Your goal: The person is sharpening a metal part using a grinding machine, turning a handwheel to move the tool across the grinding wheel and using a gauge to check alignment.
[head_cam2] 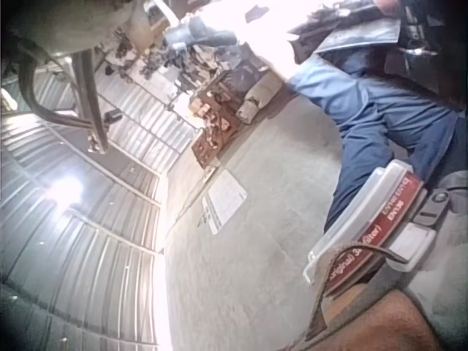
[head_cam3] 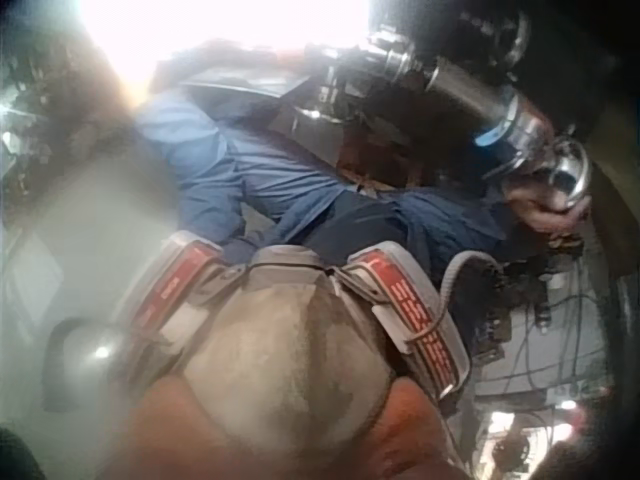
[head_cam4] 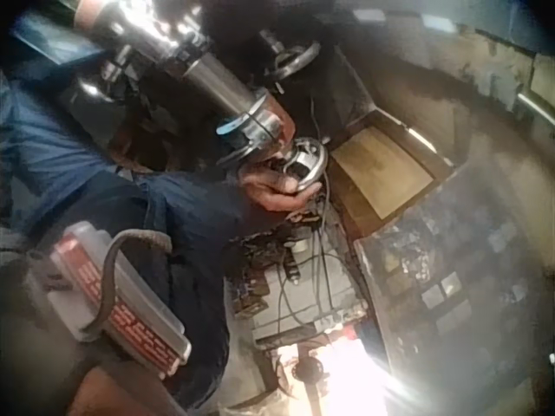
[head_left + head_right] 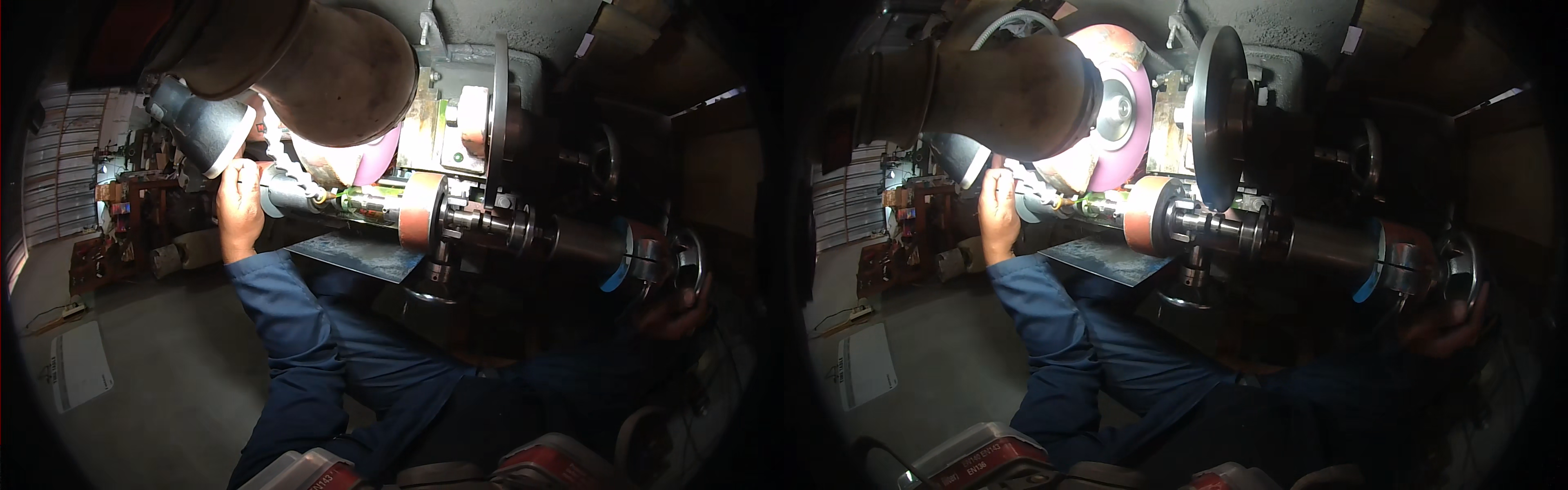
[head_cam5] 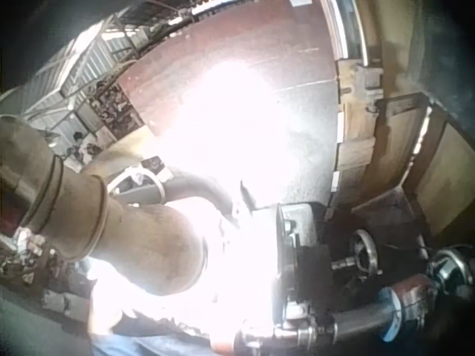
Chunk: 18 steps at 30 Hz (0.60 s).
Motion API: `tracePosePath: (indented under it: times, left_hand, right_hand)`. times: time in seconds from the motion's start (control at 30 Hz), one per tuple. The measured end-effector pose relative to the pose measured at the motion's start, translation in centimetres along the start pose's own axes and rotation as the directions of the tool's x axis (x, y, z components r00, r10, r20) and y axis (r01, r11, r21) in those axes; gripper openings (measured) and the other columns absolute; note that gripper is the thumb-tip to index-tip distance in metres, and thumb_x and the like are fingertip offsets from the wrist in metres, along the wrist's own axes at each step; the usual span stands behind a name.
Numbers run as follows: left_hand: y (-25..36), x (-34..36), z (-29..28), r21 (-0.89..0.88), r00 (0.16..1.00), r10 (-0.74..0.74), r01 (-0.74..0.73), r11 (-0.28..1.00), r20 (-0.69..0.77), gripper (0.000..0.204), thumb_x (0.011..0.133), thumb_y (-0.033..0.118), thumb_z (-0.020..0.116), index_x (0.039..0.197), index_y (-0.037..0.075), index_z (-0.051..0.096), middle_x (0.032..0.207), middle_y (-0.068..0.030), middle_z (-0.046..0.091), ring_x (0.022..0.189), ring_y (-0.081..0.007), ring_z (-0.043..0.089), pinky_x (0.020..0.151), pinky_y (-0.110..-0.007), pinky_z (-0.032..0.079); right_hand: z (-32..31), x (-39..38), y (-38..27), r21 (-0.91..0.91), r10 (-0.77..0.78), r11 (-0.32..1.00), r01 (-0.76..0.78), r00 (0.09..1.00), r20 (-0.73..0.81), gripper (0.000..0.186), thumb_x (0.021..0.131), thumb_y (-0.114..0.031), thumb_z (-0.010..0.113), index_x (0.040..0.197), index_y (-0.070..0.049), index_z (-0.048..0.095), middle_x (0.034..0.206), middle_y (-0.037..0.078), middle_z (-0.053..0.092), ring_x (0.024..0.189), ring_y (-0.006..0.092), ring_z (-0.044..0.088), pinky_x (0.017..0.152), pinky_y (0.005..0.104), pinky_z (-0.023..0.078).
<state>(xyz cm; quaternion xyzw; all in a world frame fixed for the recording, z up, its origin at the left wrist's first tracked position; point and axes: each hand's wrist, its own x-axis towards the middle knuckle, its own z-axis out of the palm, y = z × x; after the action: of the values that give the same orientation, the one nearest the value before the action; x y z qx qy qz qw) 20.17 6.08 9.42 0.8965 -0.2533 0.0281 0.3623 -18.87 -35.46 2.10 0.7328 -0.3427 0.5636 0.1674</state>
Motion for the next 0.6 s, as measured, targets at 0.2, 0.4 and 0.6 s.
tracePosePath:
  times: [0.2,0.4,0.6]
  left_hand:
    - [0.1,0.6,0.2,0.057,1.0,-0.002,0.001,0.998,0.011,0.018,0.098,0.016,0.051,0.096,-0.001,0.058,0.091,-0.0109,0.069,0.08,-0.0167,0.059,0.075,-0.03,0.048]
    - [0.8,0.8,0.5,0.023,1.0,-0.012,0.012,1.0,0.019,0.018,0.098,0.016,0.051,0.095,-0.001,0.058,0.089,-0.0111,0.068,0.08,-0.017,0.059,0.075,-0.03,0.048]
    - [0.2,0.5,0.3,-0.001,1.0,-0.007,0.007,1.0,0.018,0.018,0.099,0.016,0.051,0.095,-0.001,0.057,0.091,-0.0109,0.068,0.081,-0.0157,0.059,0.076,-0.029,0.048]
  right_hand:
    - [-1.9,3.4,-1.5,0.055,0.107,0.989,-0.134,0.935,0.339,0.042,0.102,-0.029,0.043,0.119,0.004,0.062,0.096,0.02,0.066,0.085,0.0259,0.064,0.073,0.0351,0.049]
    - [-2.3,3.8,-1.0,0.009,0.204,0.972,-0.235,0.862,0.465,0.04,0.103,-0.026,0.042,0.121,0.004,0.061,0.112,0.022,0.064,0.1,0.0273,0.063,0.085,0.0355,0.048]
    - [-2.1,2.7,-1.3,0.064,0.19,0.97,-0.235,0.894,0.405,0.042,0.104,-0.027,0.041,0.122,0.006,0.059,0.115,0.023,0.062,0.105,0.0289,0.062,0.089,0.0353,0.048]
